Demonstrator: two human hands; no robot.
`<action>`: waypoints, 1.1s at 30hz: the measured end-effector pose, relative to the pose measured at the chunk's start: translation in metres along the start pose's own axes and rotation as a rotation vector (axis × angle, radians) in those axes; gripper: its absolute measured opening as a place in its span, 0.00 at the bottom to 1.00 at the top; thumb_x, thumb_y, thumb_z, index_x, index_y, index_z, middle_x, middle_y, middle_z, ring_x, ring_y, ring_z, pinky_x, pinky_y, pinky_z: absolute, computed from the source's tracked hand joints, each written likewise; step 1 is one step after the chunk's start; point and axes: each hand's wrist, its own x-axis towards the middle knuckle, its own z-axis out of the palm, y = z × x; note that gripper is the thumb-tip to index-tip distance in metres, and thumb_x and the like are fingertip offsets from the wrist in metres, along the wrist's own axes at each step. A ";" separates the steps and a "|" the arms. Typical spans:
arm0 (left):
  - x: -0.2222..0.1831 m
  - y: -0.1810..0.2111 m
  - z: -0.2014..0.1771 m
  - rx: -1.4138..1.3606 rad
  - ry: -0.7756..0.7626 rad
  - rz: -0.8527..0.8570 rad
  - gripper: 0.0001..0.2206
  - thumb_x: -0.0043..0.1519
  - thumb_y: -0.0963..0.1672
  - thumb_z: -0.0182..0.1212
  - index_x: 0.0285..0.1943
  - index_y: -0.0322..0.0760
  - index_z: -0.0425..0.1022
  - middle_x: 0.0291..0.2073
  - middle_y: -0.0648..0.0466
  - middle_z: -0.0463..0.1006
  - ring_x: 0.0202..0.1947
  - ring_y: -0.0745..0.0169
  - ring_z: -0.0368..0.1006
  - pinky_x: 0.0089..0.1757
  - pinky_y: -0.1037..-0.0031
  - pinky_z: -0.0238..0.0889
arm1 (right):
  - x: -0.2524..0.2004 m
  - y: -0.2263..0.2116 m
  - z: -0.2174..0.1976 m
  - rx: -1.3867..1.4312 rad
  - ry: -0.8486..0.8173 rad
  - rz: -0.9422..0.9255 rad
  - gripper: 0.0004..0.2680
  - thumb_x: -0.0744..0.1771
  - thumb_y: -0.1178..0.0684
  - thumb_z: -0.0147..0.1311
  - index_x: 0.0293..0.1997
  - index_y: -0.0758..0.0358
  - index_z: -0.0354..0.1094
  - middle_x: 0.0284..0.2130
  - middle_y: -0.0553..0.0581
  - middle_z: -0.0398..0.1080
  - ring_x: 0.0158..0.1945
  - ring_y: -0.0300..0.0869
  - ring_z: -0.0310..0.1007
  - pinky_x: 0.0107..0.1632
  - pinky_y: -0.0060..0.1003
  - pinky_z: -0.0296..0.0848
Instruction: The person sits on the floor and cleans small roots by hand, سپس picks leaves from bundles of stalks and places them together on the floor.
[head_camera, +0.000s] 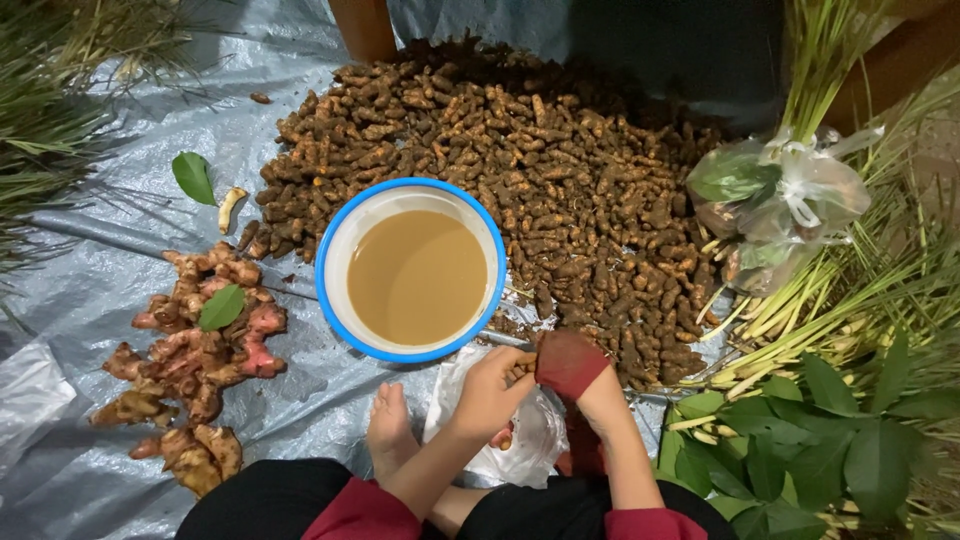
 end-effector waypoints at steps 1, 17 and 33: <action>0.000 -0.002 0.000 0.000 0.000 -0.001 0.10 0.60 0.44 0.62 0.49 0.42 0.81 0.41 0.57 0.79 0.40 0.63 0.74 0.42 0.73 0.66 | -0.003 -0.009 0.005 0.000 0.000 0.001 0.08 0.65 0.61 0.59 0.48 0.59 0.73 0.44 0.52 0.74 0.48 0.39 0.72 0.54 0.38 0.75; 0.003 -0.007 0.000 -0.258 0.108 0.102 0.10 0.58 0.38 0.65 0.46 0.41 0.85 0.35 0.50 0.81 0.39 0.57 0.80 0.45 0.70 0.74 | -0.007 0.009 0.007 0.327 0.461 0.198 0.11 0.61 0.63 0.67 0.47 0.66 0.77 0.38 0.64 0.79 0.41 0.47 0.79 0.42 0.41 0.78; 0.000 -0.004 0.011 -0.598 0.064 -0.167 0.12 0.62 0.39 0.64 0.54 0.37 0.81 0.41 0.54 0.82 0.42 0.72 0.76 0.49 0.77 0.73 | -0.014 0.021 0.024 0.196 0.463 0.102 0.10 0.59 0.65 0.67 0.43 0.67 0.80 0.38 0.62 0.80 0.42 0.43 0.77 0.50 0.43 0.77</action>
